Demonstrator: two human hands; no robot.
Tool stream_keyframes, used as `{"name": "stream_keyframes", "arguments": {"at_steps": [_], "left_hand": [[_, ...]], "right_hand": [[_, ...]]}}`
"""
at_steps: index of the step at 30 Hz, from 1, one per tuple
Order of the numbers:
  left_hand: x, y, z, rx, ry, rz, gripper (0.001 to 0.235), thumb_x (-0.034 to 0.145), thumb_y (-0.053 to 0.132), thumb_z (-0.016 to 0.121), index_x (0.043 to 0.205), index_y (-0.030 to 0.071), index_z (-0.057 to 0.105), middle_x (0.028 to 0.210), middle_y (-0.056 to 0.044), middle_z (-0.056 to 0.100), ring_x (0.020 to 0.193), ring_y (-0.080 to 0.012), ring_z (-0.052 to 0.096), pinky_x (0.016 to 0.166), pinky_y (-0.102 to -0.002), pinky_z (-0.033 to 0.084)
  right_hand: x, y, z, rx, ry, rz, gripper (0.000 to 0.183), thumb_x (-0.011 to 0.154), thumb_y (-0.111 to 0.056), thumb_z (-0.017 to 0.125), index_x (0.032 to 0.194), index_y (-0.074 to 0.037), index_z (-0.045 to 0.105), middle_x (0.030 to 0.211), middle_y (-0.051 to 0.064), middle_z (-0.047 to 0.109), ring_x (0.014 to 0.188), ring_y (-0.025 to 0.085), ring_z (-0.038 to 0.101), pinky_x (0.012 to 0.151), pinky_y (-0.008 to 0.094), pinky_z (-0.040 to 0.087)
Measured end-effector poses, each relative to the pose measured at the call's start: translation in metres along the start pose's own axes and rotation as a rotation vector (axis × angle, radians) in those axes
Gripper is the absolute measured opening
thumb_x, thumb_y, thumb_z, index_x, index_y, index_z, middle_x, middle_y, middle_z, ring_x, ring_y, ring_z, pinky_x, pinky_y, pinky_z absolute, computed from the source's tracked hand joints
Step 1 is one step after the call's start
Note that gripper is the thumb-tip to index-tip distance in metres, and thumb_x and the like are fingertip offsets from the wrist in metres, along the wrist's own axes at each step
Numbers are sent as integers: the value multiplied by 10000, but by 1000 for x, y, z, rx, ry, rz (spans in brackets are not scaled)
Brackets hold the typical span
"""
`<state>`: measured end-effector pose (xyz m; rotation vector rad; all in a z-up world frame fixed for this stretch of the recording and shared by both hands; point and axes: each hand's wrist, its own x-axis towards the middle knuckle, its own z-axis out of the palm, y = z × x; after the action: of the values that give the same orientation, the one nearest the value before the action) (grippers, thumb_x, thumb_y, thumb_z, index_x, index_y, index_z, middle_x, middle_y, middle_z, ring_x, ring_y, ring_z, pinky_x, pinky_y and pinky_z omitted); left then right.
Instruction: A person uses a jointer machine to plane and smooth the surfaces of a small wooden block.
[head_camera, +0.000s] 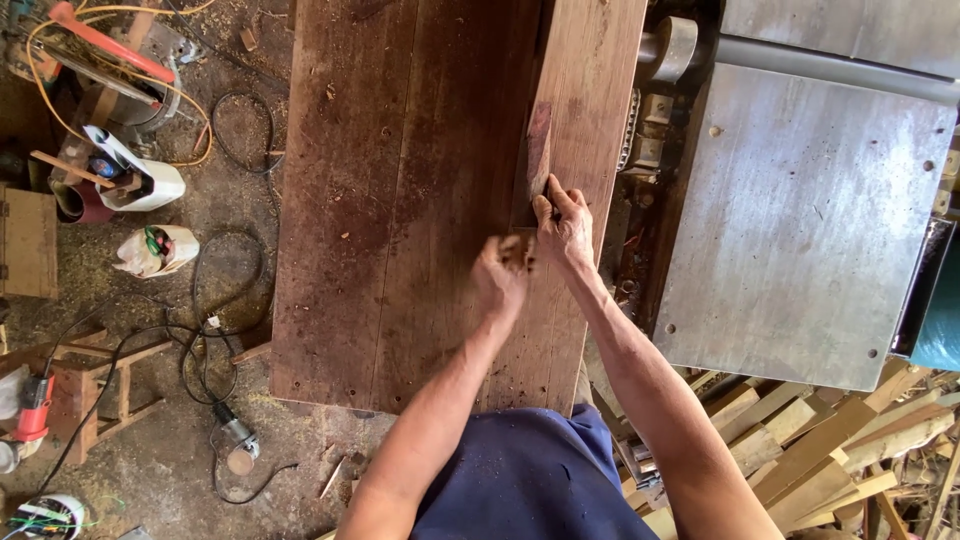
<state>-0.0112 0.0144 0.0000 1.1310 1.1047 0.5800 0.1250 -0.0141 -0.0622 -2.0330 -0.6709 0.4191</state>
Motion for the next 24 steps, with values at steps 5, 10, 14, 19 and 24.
{"name": "stream_keyframes", "arguments": {"at_steps": [5, 10, 14, 19, 24], "left_hand": [[4, 19, 38, -228, 31, -284, 438, 1020, 411, 651, 999, -22, 705, 826, -212, 721, 682, -285, 741, 589, -445, 646], [11, 28, 50, -281, 108, -333, 500, 1006, 463, 666, 885, -21, 683, 732, -188, 690, 627, -258, 707, 570, -434, 615], [13, 38, 57, -430, 136, -390, 427, 990, 444, 695, 865, 37, 663, 693, -111, 675, 573, -203, 681, 557, -394, 636], [15, 41, 65, -517, 175, -431, 421, 974, 448, 720, 859, 48, 654, 694, -110, 675, 573, -209, 676, 551, -388, 631], [21, 43, 71, -581, 214, -451, 400, 972, 431, 734, 847, 63, 642, 680, -104, 671, 566, -200, 668, 554, -366, 609]], "right_hand": [[0, -8, -7, -35, -11, -13, 430, 997, -265, 681, 1402, -127, 643, 949, 164, 624, 877, 346, 671, 699, 403, 541], [6, -5, -7, -27, -20, -9, 428, 993, -265, 690, 1396, -128, 647, 946, 164, 625, 884, 338, 676, 703, 395, 542], [11, -1, -7, -37, -36, -19, 436, 987, -261, 697, 1399, -129, 644, 950, 161, 632, 893, 346, 677, 706, 394, 544], [19, -5, -10, -24, -50, -26, 443, 988, -251, 691, 1404, -109, 635, 948, 178, 628, 898, 350, 673, 712, 399, 534], [28, -4, -10, -28, -59, -32, 435, 987, -255, 691, 1395, -111, 642, 952, 166, 637, 907, 338, 679, 709, 389, 532]]}}
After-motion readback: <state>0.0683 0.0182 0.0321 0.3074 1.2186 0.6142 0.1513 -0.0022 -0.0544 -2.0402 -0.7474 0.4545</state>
